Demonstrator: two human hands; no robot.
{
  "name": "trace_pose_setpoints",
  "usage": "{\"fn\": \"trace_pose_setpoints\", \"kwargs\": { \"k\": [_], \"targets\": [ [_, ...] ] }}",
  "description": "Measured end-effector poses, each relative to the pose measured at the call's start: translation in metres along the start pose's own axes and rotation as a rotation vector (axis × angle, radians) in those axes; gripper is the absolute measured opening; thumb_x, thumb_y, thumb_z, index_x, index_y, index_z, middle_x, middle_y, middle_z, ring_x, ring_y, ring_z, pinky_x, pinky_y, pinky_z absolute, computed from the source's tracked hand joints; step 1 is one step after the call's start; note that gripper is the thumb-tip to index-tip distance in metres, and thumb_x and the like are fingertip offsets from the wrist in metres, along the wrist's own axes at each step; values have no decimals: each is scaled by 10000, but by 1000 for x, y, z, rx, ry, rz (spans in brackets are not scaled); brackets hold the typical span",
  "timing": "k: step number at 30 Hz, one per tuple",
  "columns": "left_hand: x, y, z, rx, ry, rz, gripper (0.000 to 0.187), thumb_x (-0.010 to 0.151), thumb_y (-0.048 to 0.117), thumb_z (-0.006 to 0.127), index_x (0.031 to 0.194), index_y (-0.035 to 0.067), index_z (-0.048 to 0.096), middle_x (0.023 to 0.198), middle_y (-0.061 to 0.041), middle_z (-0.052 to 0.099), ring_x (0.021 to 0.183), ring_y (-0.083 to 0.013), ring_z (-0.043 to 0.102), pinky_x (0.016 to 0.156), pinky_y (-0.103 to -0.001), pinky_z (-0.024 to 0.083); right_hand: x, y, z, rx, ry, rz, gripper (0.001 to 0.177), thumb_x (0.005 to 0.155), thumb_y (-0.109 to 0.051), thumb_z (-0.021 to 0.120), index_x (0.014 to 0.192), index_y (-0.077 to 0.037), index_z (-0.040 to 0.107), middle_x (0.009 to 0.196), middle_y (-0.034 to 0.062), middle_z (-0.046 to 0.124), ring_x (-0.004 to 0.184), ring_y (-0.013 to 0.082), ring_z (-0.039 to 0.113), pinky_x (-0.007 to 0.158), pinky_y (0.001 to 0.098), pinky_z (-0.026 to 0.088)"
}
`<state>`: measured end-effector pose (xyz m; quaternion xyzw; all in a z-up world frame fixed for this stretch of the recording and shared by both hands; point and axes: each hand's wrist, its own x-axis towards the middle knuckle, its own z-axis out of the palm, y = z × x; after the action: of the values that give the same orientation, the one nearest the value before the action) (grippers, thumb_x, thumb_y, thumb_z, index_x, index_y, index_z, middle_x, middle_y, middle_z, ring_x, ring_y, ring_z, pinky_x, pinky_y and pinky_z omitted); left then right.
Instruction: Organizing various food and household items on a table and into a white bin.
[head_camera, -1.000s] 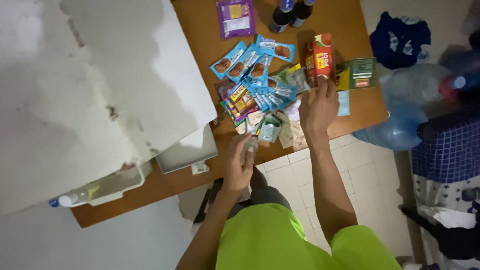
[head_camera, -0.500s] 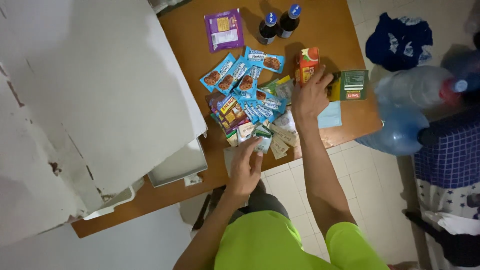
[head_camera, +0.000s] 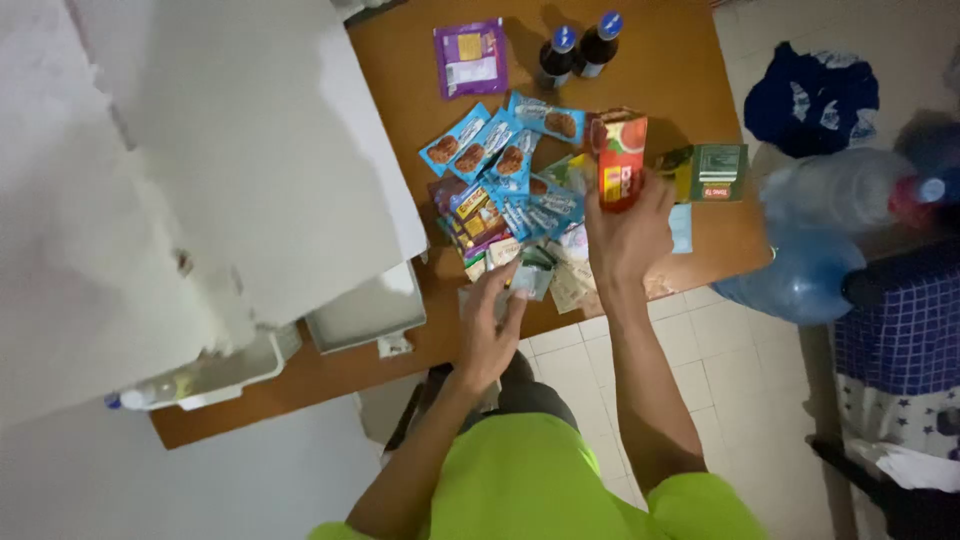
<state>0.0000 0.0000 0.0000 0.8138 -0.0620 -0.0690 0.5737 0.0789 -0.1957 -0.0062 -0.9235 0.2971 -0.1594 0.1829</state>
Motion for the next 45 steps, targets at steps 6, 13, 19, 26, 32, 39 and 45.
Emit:
{"fn": "trace_pose_setpoints", "kwargs": {
  "k": [6,13,19,26,32,39,45],
  "targets": [
    [-11,-9,-18,-508,-52,-181,706,1056,239,646,1614,32,269,1532,-194,466,1433,-297,465,1162,-420,413,-86,-17,-68,954,-341,129,494,910,-176,846,1294,-2,590,1127,50,692,843,71,682,648,268,570],
    [-59,8,-72,-725,-81,-256,641,996,231,731,1495,-28,424,1284,-156,638,1152,-237,650,975,-353,572,-173,-22,-82,916,-685,125,507,866,-108,834,1311,19,628,1063,40,656,665,3,520,503,200,427],
    [-116,5,-156,-599,-26,-229,597,973,200,738,1455,-2,449,1312,-104,635,1149,-165,633,993,-333,545,-223,-35,-84,1064,-708,114,404,999,-154,695,1368,-12,610,1146,18,728,774,11,611,620,205,500],
    [-173,-53,-233,-641,119,-382,492,985,251,716,1370,11,525,1172,-93,687,990,-160,675,862,-328,587,-286,-63,-51,419,-449,-59,235,934,-162,703,1141,-52,722,1015,100,759,585,201,647,561,351,513],
    [-191,-49,-266,-655,156,-376,508,983,272,709,1388,35,514,1195,-80,676,1011,-143,668,867,-321,579,-340,-70,18,260,-436,-303,201,919,-148,692,1103,-87,743,1072,111,727,797,309,693,700,422,560],
    [-202,-50,-288,-527,84,-391,570,988,380,666,1435,70,496,1214,-84,671,1046,-148,669,887,-316,576,-351,-94,73,61,-431,-525,467,823,-130,718,1284,-80,669,1191,136,619,1037,378,635,852,507,500],
    [-206,-43,-287,-625,67,-469,568,993,370,674,1426,36,520,1252,-81,651,1079,-138,637,926,-305,545,-337,-23,116,-137,-228,-220,179,1090,-228,723,1248,-157,681,1305,97,614,1154,323,603,991,475,489]
  ]
}}
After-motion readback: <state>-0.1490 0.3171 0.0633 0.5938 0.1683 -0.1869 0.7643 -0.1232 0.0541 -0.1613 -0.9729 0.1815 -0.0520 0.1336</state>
